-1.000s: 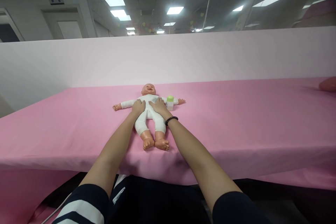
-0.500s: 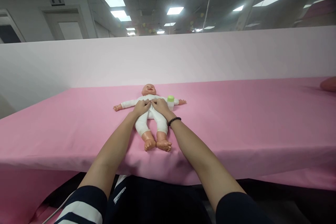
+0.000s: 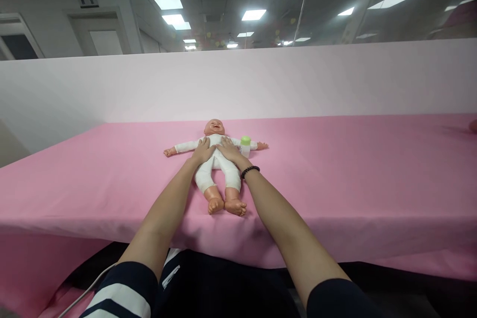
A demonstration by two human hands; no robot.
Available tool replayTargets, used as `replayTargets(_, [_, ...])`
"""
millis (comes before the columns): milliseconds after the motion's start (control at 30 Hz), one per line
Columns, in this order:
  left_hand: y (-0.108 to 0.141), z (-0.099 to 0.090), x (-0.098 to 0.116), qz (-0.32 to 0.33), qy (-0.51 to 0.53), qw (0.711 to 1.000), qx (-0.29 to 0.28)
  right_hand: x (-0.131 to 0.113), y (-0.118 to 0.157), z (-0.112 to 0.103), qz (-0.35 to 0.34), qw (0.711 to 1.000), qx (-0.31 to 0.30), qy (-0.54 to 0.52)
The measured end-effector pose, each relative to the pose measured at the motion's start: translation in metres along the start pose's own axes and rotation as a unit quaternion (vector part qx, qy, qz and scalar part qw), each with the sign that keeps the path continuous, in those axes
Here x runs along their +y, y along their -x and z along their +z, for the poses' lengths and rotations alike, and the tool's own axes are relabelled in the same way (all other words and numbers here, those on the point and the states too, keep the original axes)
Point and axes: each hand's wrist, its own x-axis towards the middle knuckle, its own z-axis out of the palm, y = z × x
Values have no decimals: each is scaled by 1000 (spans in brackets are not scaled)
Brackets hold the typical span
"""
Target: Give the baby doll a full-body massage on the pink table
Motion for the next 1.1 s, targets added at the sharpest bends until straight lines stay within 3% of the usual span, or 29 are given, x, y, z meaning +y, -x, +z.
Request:
replayTargets(100, [6,-4,6,-97,15,995,3,-5,6,-2,21,999,34,-5])
replayTargets(167, [12,-8,11,-123,17,992,23,-9,10,-4,24,997,76,8])
replayTargets(267, [20,-15,18,-119,-20,990,67,-13,16,-6,15,988,147,34])
replayTargets(367, [25,-21,21,-93,-70,984,136,-15,17,-7,-51,982,178,25])
replayTargets(433, [26,-22,21,-37,-75,985,151,-14,17,-7,-101,980,169,6])
replayTargets(533, [23,-21,16,69,-22,992,105,-13,15,-7,-138,979,147,-30])
replayTargets(633, [17,-16,8,111,39,991,61,-10,14,-7,-154,979,116,-66])
replayTargets(733, [10,-12,1,86,45,995,23,-6,11,-5,-149,984,72,-72])
replayTargets(867, [5,-8,-2,56,28,998,-17,1,4,-3,-87,995,25,-31])
replayTargets(1100, [7,-4,-6,-60,58,996,7,1,7,-2,14,999,48,-7])
